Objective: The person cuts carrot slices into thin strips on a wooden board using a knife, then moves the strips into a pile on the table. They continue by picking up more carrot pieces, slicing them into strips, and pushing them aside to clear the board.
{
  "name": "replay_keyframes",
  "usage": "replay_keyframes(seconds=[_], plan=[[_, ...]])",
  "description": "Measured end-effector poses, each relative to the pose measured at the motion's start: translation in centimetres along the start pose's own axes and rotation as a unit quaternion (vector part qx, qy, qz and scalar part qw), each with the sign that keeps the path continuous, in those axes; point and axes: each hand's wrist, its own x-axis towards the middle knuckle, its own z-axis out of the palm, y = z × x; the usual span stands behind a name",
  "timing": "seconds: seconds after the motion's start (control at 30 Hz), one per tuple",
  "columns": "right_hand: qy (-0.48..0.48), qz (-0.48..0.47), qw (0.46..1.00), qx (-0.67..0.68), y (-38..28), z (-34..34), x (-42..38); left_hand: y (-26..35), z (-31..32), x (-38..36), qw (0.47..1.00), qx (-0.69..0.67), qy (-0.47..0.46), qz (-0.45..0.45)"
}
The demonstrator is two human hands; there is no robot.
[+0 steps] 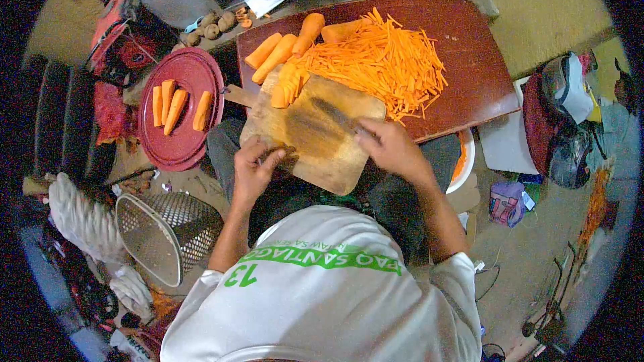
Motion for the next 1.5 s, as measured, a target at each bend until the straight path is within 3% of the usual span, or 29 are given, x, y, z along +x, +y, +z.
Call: replay_keyframes(seconds=[0.1, 0.33, 0.37, 0.5, 0.63, 0.8, 0.93, 0.97, 1.0, 1.07, 1.1, 1.17, 1.27, 1.37, 1.5], plan=[[0.050, -0.030, 0.998, -0.013, 2.3, -2.6, 3.0, 0.6, 0.6, -1.7, 0.999, 0.031, -0.026, -0.009], [0.112, -0.049, 0.988, -0.095, 1.9, -7.3, 6.3, -0.4, 2.0, -3.4, 0.985, 0.149, -0.031, 0.086], [0.111, -0.008, 0.987, -0.117, 0.9, -8.0, 6.2, -0.5, 2.0, -3.4, 0.982, 0.154, -0.036, 0.099], [0.144, -0.060, 0.984, -0.085, 1.8, -9.6, 7.0, -1.0, 1.8, -2.7, 0.974, 0.169, -0.062, 0.137], [0.153, 0.013, 0.977, 0.146, 2.2, -10.7, 6.3, -1.3, 1.7, -2.3, 0.977, 0.158, -0.074, 0.124], [0.226, 0.008, 0.890, 0.396, 5.8, -9.1, 6.4, -0.5, 1.3, -1.6, 0.977, 0.164, -0.102, 0.090], [0.237, 0.010, 0.827, 0.509, 5.0, -6.8, 5.2, -0.7, 1.5, -0.7, 0.980, 0.141, -0.111, 0.082], [0.236, 0.007, 0.833, 0.500, 5.7, -6.3, 5.2, -0.5, 1.7, -0.3, 0.986, 0.108, -0.109, 0.064], [0.247, 0.015, 0.863, 0.439, 6.0, -6.0, 5.0, -0.3, 2.1, 0.1, 0.990, 0.074, -0.107, 0.046], [0.264, 0.039, 0.946, 0.185, 4.7, -5.0, 3.6, 0.6, 3.1, 1.5, 0.993, 0.037, -0.101, 0.040], [0.289, -0.058, 0.955, 0.037, 3.8, -4.5, 3.0, 1.4, 3.7, 2.7, 0.993, 0.034, -0.098, 0.051], [0.317, -0.233, 0.883, -0.257, 1.9, -3.7, 1.9, 3.6, 4.9, 5.3, 0.990, 0.031, -0.073, 0.114], [0.221, -0.149, 0.916, -0.300, -0.2, -3.6, 0.3, 6.6, 6.8, 10.6, 0.980, 0.004, -0.010, 0.198], [0.210, -0.166, 0.890, -0.370, 0.0, -4.2, -0.2, 9.4, 8.7, 16.3, 0.947, 0.089, -0.027, 0.307], [0.205, -0.179, 0.846, -0.459, -0.5, -4.9, -1.0, 10.0, 12.1, 21.6, 0.927, 0.194, -0.162, 0.277]])
